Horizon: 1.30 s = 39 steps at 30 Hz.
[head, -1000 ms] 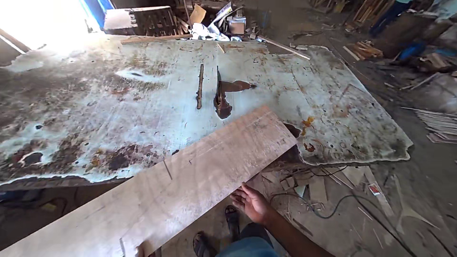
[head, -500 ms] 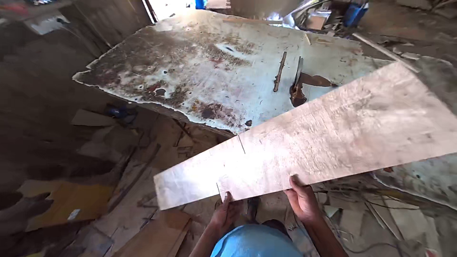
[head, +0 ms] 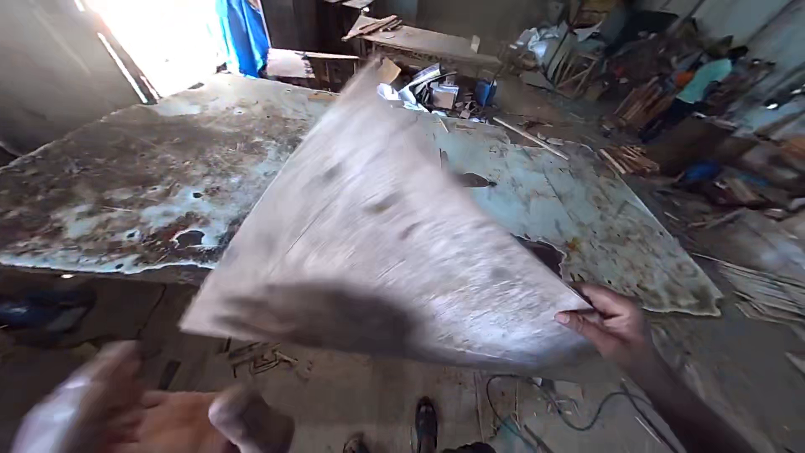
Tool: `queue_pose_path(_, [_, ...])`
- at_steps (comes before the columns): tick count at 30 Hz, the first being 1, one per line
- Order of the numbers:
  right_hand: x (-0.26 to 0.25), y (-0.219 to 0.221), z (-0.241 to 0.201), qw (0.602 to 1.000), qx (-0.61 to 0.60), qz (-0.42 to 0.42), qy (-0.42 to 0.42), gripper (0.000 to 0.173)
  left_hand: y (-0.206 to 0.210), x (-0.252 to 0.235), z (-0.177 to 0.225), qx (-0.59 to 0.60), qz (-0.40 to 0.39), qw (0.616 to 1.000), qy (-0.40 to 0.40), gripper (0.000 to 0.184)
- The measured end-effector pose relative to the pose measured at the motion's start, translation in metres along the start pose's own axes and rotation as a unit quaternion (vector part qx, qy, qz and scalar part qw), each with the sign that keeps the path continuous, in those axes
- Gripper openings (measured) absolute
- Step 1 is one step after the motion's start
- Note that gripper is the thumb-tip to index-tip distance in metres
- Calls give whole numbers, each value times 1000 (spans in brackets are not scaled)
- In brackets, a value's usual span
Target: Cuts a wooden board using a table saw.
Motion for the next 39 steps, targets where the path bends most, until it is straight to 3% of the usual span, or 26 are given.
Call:
queue_pose_path(1, [-14,-6,-7,998,37,-36,-22,37,1,-17,-2,-38,-5,999,22,71])
queue_pose_path(3, [-41,-19,-15,988,111,-96,-50,39,32,-37,-18,-70,-103,992,0,75])
queue_pose_path(5, [-68,-37,-5,973,181,-137,-30,45,87,-28,-44,-64,-228,967,-95,76])
queue_pose_path(7, [-101,-61,22,957,233,-172,14,46,149,-5,-68,-21,-300,938,-171,80])
queue_pose_path(10, [-157,-100,89,942,237,-226,78,39,256,26,-82,-22,-372,906,-200,85])
queue_pose_path(12, [-181,-124,152,933,275,-211,100,37,325,56,-89,-86,-431,882,-169,87])
queue_pose_path(14, [-190,-143,212,910,363,-147,135,45,385,90,-96,-124,-507,842,-137,89])
queue_pose_path(16, [-169,-135,267,899,373,-131,191,59,424,119,-99,-153,-576,793,-125,81])
queue_pose_path(20, [-64,-58,344,904,288,-166,268,84,444,134,-91,-186,-616,756,-122,74])
queue_pose_path(22, [-20,-35,362,885,337,-146,287,96,443,133,-92,-172,-606,766,-129,70])
queue_pose_path(24, [1,-29,363,868,379,-73,312,95,441,130,-96,-133,-578,798,-112,64])
queue_pose_path(26, [8,-32,360,854,369,-26,365,94,439,126,-97,-88,-569,814,-81,56])
queue_pose_path(28, [10,-34,359,851,349,-12,392,100,442,119,-100,-48,-587,806,-55,51])
queue_pose_path(32, [2,-36,367,857,337,-14,389,119,457,109,-112,-51,-588,806,-44,61])
queue_pose_path(39, [-9,-63,387,863,314,10,395,119,475,109,-100,-11,-622,783,1,55])
Point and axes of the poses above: each hand's wrist, its own x-axis away from the middle knuckle, its own y-axis out of the palm, z = x × y, the point moved 7 cm from there along -x, towards the middle knuckle, and after that the axes turned 14 degrees about -z, right-handed, at the moved point
